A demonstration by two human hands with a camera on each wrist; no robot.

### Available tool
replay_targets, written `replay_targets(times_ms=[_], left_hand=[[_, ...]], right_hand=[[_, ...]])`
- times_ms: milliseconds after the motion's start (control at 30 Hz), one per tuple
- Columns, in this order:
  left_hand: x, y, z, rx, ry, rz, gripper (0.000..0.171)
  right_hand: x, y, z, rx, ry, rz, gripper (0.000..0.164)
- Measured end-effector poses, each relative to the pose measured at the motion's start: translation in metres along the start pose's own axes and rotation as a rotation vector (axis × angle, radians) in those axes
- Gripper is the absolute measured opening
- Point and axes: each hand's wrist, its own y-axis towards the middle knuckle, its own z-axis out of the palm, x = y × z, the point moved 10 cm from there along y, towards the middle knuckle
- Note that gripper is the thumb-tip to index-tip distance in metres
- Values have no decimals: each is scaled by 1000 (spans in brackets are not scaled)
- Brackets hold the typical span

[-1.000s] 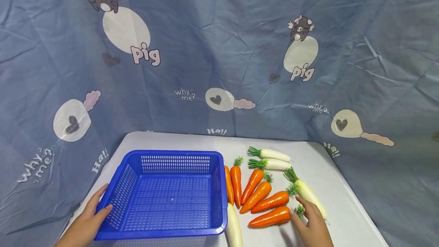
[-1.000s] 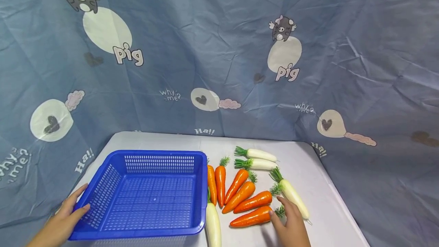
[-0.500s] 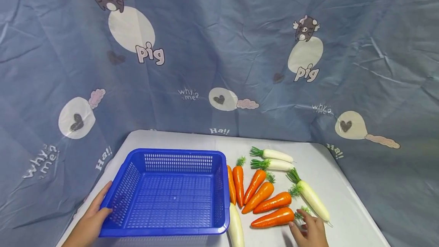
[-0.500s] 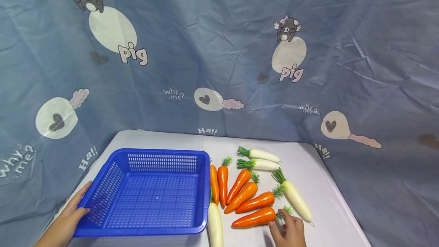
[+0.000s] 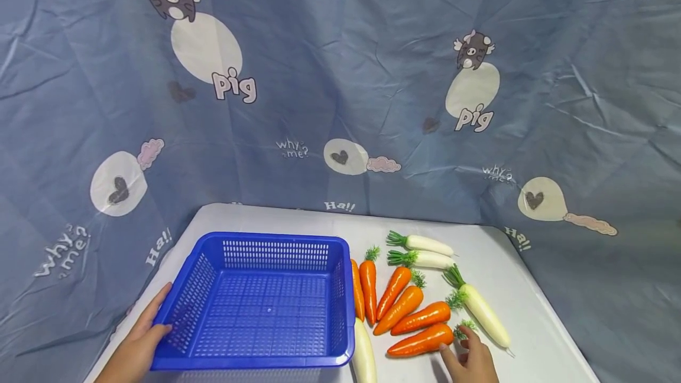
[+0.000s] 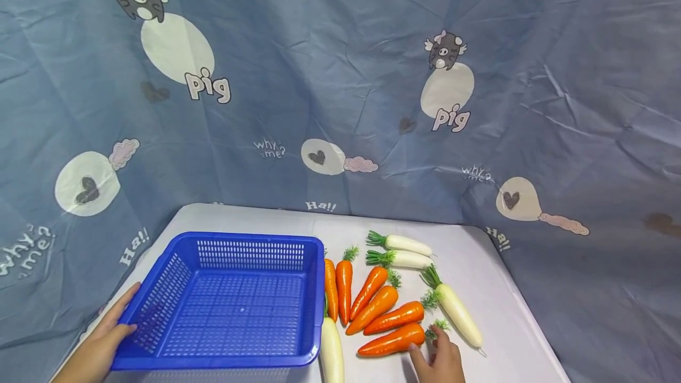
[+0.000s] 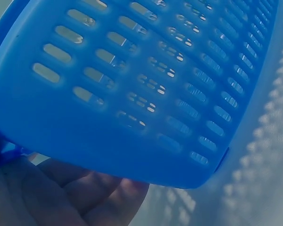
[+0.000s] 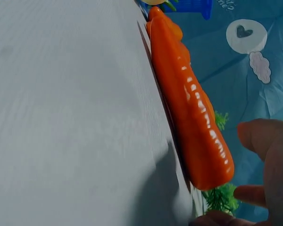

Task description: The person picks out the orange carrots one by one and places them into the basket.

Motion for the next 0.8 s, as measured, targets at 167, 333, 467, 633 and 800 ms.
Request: replay_targets(times_ms=[167,333,467,633,800], left_hand=[[2,1,0,7,-5,19,81],[4,2,-5,9,17,25,80],[5,0,-3,17,-9,22,80],[6,0,0,18,-73,10,80],[8,-1,-1,19,-86,-12,81]], right_hand=[[1,3,4,13,-11,30,83],[4,4,10,27,45,56,87],[7,8,13,41,70,64,92],[13,12,15,37,65,57,92],[22,13,20,19,111,12,83]])
